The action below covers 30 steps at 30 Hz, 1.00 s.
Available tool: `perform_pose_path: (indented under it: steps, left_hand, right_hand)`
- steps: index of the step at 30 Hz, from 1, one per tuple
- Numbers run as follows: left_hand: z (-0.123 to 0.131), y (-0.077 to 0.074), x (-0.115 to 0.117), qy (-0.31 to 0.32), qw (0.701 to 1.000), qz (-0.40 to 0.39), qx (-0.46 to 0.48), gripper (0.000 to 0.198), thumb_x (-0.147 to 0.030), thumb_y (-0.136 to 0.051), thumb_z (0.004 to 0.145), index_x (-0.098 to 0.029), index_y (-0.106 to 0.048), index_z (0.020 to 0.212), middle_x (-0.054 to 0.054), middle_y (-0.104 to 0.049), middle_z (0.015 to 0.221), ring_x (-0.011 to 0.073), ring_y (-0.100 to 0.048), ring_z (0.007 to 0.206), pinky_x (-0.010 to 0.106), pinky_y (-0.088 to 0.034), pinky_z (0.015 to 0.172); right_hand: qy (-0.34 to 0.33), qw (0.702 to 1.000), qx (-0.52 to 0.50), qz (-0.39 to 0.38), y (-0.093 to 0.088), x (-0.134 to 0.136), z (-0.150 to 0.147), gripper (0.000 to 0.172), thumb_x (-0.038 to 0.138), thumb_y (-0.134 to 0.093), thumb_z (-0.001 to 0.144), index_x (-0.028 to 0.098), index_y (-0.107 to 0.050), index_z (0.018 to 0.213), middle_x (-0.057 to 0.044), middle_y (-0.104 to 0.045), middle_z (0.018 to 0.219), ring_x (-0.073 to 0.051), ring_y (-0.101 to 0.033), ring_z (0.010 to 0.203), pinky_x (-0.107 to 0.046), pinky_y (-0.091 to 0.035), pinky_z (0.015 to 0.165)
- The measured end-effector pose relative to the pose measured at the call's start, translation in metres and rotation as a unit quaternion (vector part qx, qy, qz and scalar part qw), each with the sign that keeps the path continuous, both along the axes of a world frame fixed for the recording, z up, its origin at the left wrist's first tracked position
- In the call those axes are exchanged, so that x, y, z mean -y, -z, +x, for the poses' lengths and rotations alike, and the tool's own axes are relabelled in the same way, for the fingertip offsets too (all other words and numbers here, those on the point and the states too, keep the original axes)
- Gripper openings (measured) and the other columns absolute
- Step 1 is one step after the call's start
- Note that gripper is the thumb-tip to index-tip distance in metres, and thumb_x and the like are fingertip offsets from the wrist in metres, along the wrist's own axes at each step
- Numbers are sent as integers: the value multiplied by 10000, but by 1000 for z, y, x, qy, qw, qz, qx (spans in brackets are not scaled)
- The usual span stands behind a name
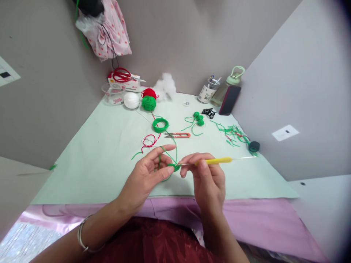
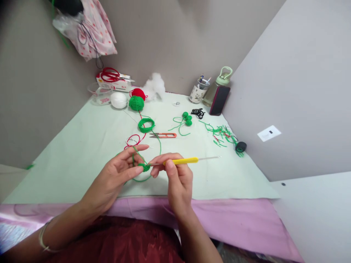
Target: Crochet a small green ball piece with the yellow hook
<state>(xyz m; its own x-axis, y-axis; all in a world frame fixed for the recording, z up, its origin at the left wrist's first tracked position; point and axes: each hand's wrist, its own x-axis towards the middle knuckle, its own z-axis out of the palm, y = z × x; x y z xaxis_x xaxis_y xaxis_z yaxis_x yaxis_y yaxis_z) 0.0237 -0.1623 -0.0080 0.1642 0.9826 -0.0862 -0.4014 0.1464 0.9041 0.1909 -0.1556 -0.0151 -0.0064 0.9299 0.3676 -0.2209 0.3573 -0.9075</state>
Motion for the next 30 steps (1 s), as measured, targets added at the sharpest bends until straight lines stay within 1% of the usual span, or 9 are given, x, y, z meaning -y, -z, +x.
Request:
perform_pose_path:
  steps: [5, 10, 14, 17, 19, 21, 24, 27, 30]
  left_hand:
    - [-1, 1, 1, -49, 993, 56, -91, 385, -243, -823, 890, -327, -774, 1262, -16, -657, 906, 163, -576, 890, 303, -444, 892]
    - [-1, 1, 1, -74, 979, 104, -160, 392, -180, -782, 903, -331, -762, 1265, -35, -658, 898, 156, -572, 892, 314, -425, 949]
    - [5, 1, 4, -95, 982, 91, -138, 392, -177, -817, 879, -302, -771, 1247, -32, -664, 877, 150, -571, 872, 305, -438, 934]
    - [10, -1, 5, -56, 998, 16, -27, 491, -195, -886, 814, -272, -755, 1281, -34, -662, 855, 128, -567, 814, 270, -454, 818]
    - [10, -3, 2, 11, 995, -68, 72, 533, -250, -915, 792, -226, -746, 1297, -44, -637, 797, 89, -496, 680, 249, -446, 728]
    - [8, -4, -1, 51, 983, -117, 134, 510, -275, -919, 795, -182, -758, 1270, -77, -562, 686, 56, -380, 580, 242, -456, 723]
    - [4, -6, -4, 25, 984, -103, 143, 480, -228, -916, 797, -197, -773, 1255, -97, -505, 626, 54, -368, 579, 225, -451, 730]
    - [5, -5, -2, 18, 991, -74, 110, 485, -225, -911, 801, -252, -782, 1268, -46, -639, 760, 75, -486, 675, 203, -397, 644]
    - [10, -3, 1, 14, 995, -47, 90, 444, -223, -902, 816, -292, -802, 1242, -19, -706, 878, 102, -594, 818, 208, -438, 717]
  right_hand:
    - [68, 981, 154, 100, 1, 11, 4, 235, 225, -520, 1084, 285, -744, 1045, -32, -768, 957, -186, -714, 813, -368, -577, 759]
    - [86, 947, 224, 212, 1, 10, 5, 233, 133, -493, 1067, 247, -693, 1105, -43, -774, 963, -192, -742, 878, -358, -615, 772]
    - [145, 869, 351, 317, 8, 8, 1, 250, 108, -537, 1040, 227, -694, 1194, -85, -776, 1016, -205, -754, 920, -344, -637, 750]
    - [214, 817, 392, 364, 16, 9, -3, 324, 91, -618, 1001, 249, -728, 1262, -99, -756, 1075, -211, -745, 951, -338, -638, 746]
    - [217, 843, 356, 340, 17, 10, -3, 337, 90, -620, 1001, 276, -747, 1252, -83, -749, 1063, -210, -737, 961, -340, -633, 752]
    - [186, 906, 272, 267, 13, 9, -2, 299, 109, -579, 1026, 277, -760, 1195, -60, -751, 993, -200, -725, 907, -343, -618, 738]
    - [120, 973, 126, 151, 6, 4, -1, 249, 171, -535, 1064, 262, -767, 1069, -25, -725, 861, -177, -684, 763, -343, -584, 692]
    - [68, 987, 93, 113, 2, 0, -4, 211, 211, -572, 1060, 254, -775, 1016, -32, -747, 899, -180, -706, 803, -341, -593, 708]
    - [86, 978, 136, 136, 4, 0, -8, 209, 172, -591, 1046, 260, -780, 1054, -42, -776, 941, -189, -732, 875, -327, -608, 710]
